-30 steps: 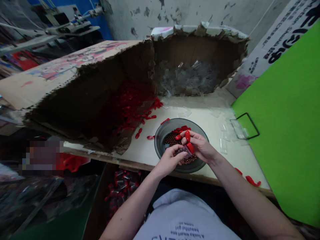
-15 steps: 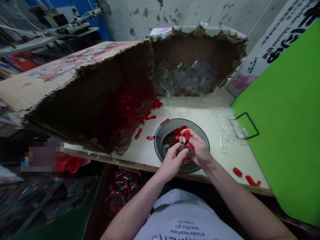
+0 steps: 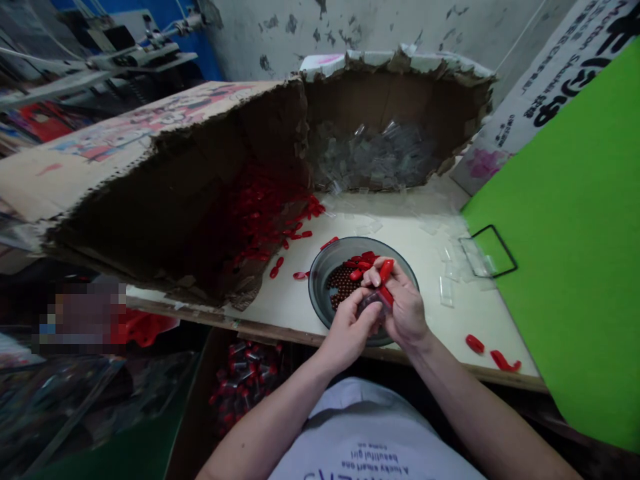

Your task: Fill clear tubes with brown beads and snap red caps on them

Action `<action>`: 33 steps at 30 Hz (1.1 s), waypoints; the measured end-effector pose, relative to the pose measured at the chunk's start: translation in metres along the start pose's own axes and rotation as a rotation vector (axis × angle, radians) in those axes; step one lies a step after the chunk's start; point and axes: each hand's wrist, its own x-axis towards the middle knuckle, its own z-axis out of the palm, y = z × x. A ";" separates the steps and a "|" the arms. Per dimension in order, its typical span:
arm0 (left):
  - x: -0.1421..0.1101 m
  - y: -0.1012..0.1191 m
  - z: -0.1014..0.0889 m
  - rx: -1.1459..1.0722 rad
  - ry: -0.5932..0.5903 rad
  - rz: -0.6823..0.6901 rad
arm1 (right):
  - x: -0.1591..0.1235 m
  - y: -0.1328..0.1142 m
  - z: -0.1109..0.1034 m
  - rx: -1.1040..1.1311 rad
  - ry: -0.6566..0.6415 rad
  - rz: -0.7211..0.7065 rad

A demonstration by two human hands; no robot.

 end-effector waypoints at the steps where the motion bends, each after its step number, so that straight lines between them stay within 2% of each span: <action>1: -0.001 0.000 0.002 -0.007 0.010 0.004 | -0.002 0.000 0.001 0.006 0.002 -0.012; 8: 0.004 -0.001 -0.001 -0.116 -0.028 -0.020 | 0.000 -0.005 0.003 -0.052 0.020 -0.068; 13: 0.008 0.007 -0.009 -0.270 0.023 -0.095 | -0.003 -0.016 -0.012 -0.132 -0.071 -0.020; 16: 0.006 0.008 -0.010 -0.306 0.043 -0.126 | -0.008 -0.020 -0.024 -0.224 -0.142 -0.052; 20: 0.001 0.002 -0.008 -0.301 0.005 -0.187 | -0.002 -0.025 -0.027 -0.355 -0.117 -0.092; 22: 0.000 -0.001 -0.008 -0.290 -0.040 -0.224 | 0.005 -0.029 -0.024 -0.394 -0.146 -0.005; 26: -0.002 -0.001 -0.011 -0.227 -0.110 -0.228 | 0.014 -0.033 -0.021 -0.385 -0.363 0.323; 29: -0.003 0.001 -0.013 -0.166 -0.127 -0.217 | 0.013 -0.027 -0.023 -0.409 -0.471 0.395; 33: -0.004 0.001 -0.009 -0.059 -0.091 -0.179 | 0.009 -0.016 -0.024 -0.321 -0.451 0.445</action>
